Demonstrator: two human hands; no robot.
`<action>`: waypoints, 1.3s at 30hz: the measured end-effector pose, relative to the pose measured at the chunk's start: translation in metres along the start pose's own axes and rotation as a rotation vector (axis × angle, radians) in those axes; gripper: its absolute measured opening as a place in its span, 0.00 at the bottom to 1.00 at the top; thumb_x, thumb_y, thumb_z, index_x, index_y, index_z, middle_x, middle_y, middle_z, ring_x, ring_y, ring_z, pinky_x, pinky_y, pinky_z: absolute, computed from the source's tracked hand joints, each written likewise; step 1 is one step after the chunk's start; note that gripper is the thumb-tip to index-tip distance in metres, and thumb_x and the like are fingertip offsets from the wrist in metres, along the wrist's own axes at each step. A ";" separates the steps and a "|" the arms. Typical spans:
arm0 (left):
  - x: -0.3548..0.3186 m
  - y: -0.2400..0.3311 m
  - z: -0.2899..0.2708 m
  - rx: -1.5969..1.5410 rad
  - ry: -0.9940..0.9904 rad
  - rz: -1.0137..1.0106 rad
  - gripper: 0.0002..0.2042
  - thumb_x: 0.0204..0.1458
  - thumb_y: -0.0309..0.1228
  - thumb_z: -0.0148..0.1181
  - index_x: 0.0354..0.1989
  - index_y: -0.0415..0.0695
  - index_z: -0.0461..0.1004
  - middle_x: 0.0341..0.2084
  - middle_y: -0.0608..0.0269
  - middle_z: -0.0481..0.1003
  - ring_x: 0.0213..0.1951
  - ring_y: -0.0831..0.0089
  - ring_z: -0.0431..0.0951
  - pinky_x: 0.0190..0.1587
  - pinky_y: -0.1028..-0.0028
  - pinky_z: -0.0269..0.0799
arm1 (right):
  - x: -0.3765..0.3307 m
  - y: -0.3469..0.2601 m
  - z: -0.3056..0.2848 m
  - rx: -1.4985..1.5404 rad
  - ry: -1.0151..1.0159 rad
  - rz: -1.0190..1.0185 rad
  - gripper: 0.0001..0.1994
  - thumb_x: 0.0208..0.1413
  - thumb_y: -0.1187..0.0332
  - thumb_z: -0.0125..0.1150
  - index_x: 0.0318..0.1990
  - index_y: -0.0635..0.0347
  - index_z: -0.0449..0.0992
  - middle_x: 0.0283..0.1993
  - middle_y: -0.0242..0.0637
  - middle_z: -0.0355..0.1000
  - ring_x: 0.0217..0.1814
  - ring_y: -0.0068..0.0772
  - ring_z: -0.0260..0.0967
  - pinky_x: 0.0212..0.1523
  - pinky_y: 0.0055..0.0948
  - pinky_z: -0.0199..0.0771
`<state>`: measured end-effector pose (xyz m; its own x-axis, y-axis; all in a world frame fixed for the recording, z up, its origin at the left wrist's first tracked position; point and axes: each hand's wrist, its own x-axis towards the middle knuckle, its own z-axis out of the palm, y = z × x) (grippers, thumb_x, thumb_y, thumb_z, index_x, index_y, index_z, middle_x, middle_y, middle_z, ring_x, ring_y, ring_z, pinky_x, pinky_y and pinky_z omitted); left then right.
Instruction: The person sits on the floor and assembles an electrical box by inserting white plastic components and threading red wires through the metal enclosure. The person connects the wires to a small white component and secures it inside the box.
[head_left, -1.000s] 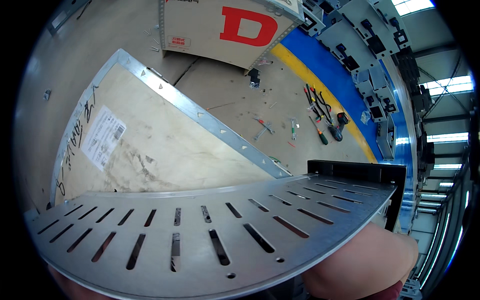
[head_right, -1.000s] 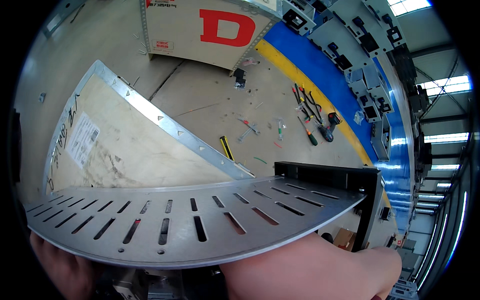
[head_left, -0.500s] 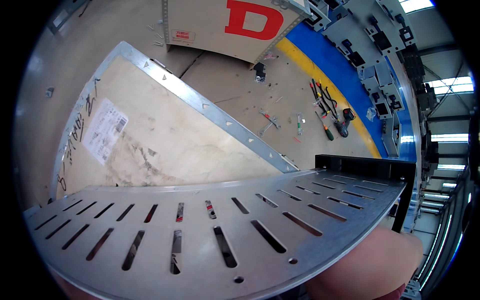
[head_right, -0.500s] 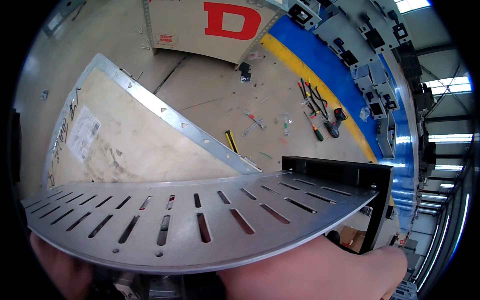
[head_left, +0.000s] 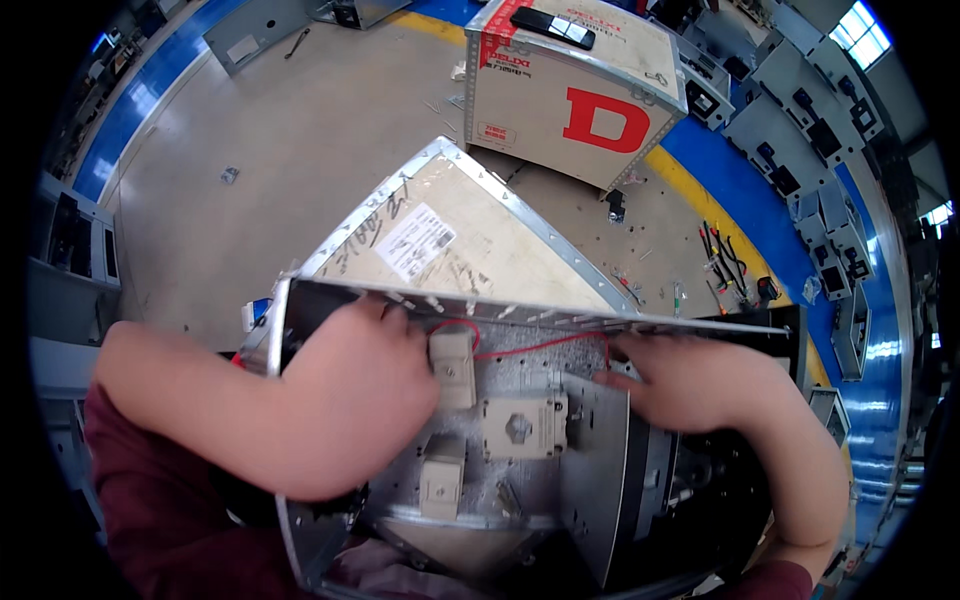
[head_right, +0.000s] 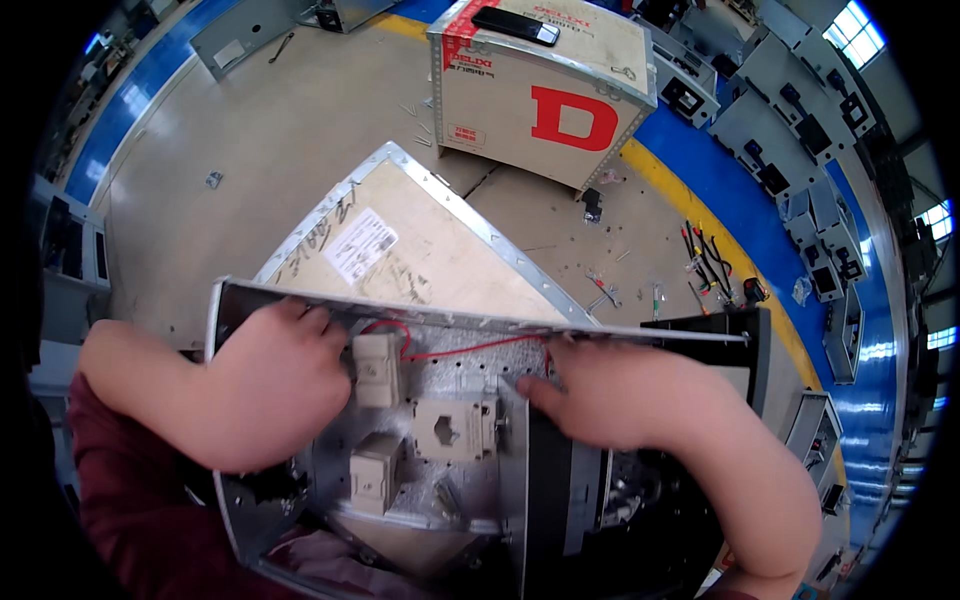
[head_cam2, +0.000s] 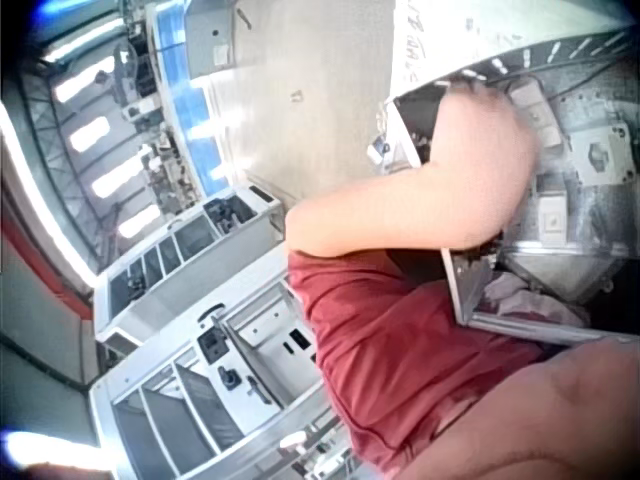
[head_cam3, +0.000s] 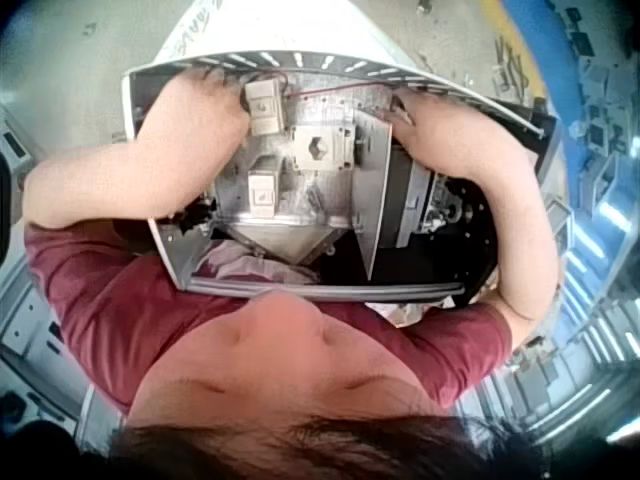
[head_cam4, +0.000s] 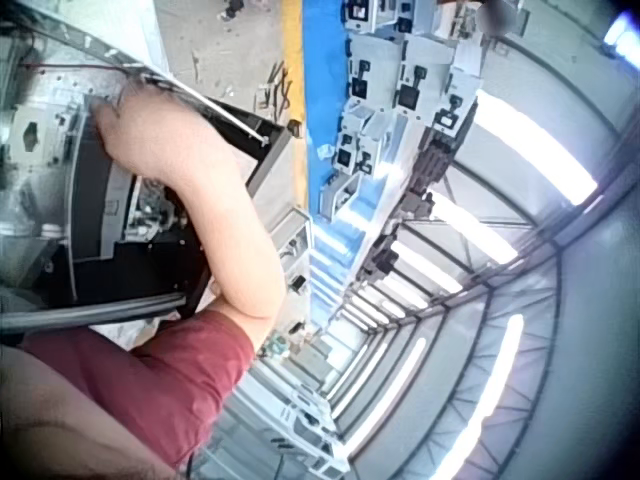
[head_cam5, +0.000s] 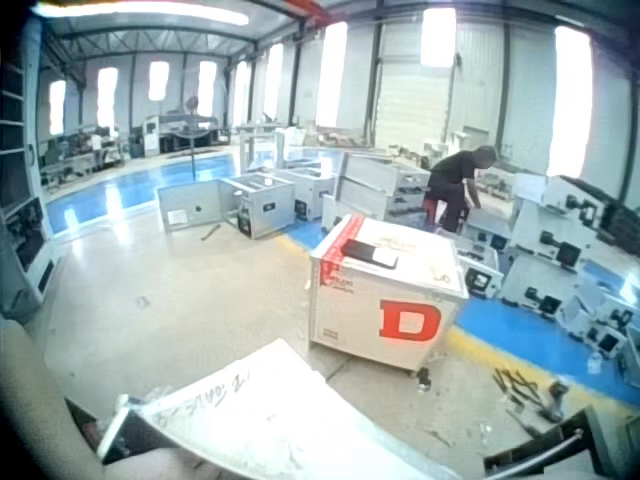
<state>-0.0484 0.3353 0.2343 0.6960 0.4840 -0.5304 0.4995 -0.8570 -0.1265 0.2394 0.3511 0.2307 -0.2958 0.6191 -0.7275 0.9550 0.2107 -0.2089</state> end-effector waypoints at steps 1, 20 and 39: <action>-0.005 -0.003 -0.003 -0.036 0.112 0.009 0.08 0.45 0.31 0.65 0.28 0.40 0.84 0.32 0.57 0.80 0.43 0.62 0.80 0.47 0.66 0.73 | 0.000 -0.006 -0.016 0.044 -0.124 0.036 0.31 0.73 0.48 0.48 0.66 0.71 0.70 0.63 0.64 0.74 0.69 0.58 0.71 0.71 0.46 0.69; -0.107 -0.025 0.077 -0.776 1.420 -0.271 0.17 0.57 0.21 0.62 0.17 0.37 0.65 0.14 0.60 0.60 0.22 0.68 0.59 0.26 0.64 0.53 | -0.036 -0.123 0.026 -0.665 0.764 -0.213 0.09 0.55 0.70 0.64 0.43 0.61 0.80 0.44 0.44 0.77 0.52 0.43 0.75 0.53 0.42 0.74; -0.072 0.014 0.000 -0.199 0.324 0.031 0.11 0.52 0.36 0.66 0.34 0.41 0.86 0.37 0.58 0.81 0.47 0.57 0.78 0.52 0.63 0.72 | 0.040 -0.125 0.069 -0.311 0.645 -0.465 0.25 0.50 0.74 0.67 0.59 0.64 0.75 0.60 0.54 0.69 0.62 0.54 0.72 0.60 0.48 0.78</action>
<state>-0.0914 0.2890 0.2705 0.8235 0.5162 -0.2353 0.5437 -0.8365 0.0677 0.1103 0.2976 0.1828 -0.7020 0.7079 -0.0776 0.7108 0.6899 -0.1369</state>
